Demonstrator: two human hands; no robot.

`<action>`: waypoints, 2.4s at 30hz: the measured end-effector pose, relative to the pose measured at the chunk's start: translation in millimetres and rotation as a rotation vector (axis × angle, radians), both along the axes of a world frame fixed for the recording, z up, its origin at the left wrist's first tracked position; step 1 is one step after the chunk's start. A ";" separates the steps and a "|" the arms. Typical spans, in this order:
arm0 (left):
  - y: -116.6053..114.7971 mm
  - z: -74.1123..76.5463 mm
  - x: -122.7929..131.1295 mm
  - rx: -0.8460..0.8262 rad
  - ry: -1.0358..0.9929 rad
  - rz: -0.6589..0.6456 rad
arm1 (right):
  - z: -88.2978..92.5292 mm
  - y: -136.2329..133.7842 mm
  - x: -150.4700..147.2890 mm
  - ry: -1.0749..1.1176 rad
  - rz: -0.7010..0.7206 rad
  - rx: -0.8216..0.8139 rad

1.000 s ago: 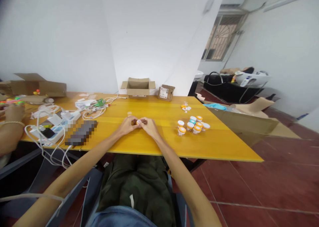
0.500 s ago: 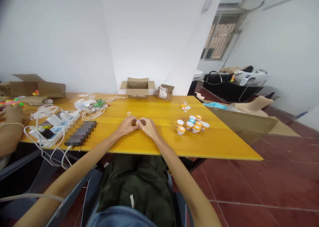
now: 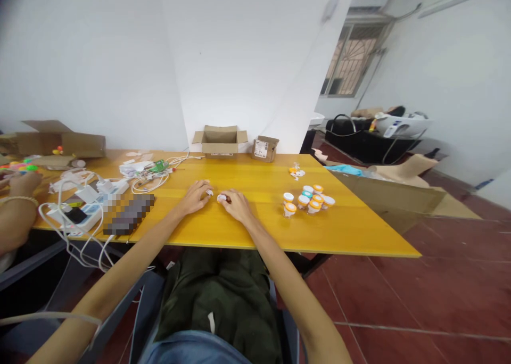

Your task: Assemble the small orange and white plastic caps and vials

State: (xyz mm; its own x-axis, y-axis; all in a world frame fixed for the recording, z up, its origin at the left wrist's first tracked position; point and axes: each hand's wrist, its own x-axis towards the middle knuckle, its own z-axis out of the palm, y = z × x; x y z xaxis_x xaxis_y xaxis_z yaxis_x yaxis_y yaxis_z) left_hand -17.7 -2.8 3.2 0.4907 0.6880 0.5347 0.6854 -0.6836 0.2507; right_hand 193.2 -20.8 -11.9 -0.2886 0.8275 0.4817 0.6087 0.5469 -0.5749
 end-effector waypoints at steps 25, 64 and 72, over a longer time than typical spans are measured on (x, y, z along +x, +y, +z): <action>-6.0 4.8 34.1 -0.369 -0.620 -0.211 | 5.6 -0.8 -3.9 0.315 0.064 -0.025; 1.5 -16.0 30.1 -0.451 -0.372 -0.169 | -1.2 16.1 3.7 0.715 0.119 -0.155; 5.2 -15.7 29.5 -0.506 -0.420 -0.229 | 0.1 12.9 0.9 0.609 0.102 -0.145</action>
